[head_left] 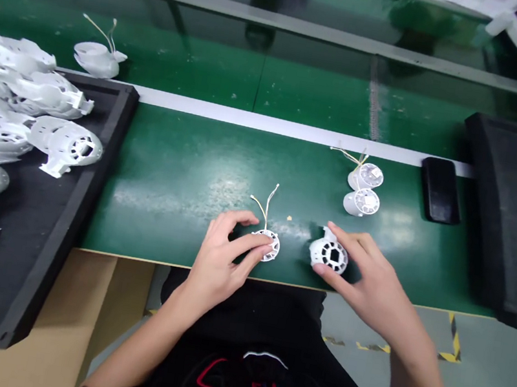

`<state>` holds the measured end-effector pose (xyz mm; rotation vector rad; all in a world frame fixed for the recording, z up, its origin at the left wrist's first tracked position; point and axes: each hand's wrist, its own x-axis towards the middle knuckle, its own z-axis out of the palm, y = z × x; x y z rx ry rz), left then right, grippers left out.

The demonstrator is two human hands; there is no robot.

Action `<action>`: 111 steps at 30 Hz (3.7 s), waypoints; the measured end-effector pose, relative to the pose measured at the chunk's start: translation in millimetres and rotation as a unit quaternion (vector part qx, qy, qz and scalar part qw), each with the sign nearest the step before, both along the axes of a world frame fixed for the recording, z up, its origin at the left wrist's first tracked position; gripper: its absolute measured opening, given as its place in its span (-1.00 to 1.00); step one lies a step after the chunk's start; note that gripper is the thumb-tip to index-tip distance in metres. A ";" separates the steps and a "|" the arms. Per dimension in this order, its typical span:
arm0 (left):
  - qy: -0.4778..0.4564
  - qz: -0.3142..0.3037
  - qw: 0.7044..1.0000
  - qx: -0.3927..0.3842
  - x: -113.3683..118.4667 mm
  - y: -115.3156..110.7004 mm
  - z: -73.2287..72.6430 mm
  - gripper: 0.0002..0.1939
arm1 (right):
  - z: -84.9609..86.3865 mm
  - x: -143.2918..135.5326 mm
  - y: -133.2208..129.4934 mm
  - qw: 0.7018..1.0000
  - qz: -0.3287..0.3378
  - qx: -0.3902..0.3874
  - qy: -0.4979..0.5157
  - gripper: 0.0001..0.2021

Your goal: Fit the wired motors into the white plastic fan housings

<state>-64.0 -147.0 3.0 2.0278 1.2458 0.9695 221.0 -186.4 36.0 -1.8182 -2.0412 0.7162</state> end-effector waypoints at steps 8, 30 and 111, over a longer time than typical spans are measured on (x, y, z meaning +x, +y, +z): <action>0.099 -0.058 0.992 -0.056 -15.9 1.1 -9.7 0.08 | -9.5 -83.8 30.7 0.975 0.100 0.097 0.171 -0.43; -0.020 -0.062 0.986 -0.154 -25.4 17.6 15.1 -0.71 | -16.9 -89.1 35.7 0.980 0.121 0.143 0.061 -0.50; 0.199 0.112 0.936 0.268 -86.5 5.4 36.1 -0.76 | 16.2 -77.9 57.6 0.951 0.076 -0.032 0.297 -0.50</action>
